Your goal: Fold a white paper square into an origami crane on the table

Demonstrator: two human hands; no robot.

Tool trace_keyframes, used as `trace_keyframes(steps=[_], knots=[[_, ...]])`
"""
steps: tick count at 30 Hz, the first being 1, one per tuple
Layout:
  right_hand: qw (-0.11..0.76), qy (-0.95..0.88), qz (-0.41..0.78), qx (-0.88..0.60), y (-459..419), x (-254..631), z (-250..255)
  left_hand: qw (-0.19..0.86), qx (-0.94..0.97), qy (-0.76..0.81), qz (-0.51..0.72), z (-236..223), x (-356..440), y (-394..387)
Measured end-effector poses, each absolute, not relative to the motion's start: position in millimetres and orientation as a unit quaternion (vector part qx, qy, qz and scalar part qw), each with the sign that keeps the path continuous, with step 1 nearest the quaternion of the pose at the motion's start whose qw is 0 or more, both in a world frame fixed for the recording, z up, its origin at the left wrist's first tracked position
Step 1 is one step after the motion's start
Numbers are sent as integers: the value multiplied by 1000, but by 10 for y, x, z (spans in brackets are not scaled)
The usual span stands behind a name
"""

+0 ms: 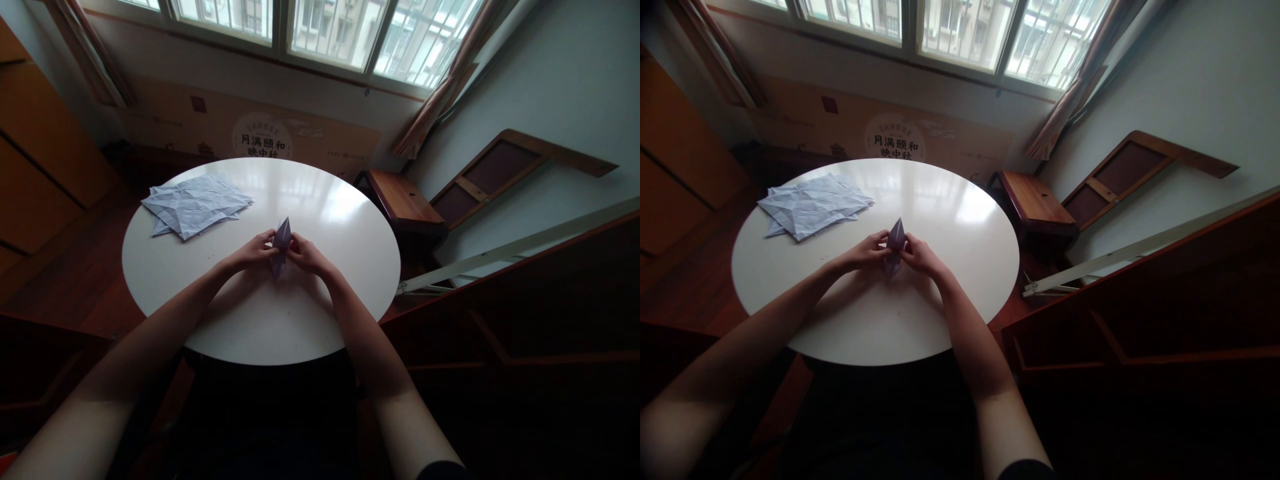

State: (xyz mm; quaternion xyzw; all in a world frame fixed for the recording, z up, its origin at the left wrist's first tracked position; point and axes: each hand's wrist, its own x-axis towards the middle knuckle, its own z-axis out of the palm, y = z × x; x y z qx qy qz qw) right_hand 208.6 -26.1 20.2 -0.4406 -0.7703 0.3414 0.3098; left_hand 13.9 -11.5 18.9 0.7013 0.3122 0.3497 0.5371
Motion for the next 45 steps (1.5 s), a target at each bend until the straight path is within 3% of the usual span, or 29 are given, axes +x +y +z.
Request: trace_keyframes(steps=[45], knots=[[312,-765,352,-440,-270,2080,206,532,703,309,357,190,146,-105]])
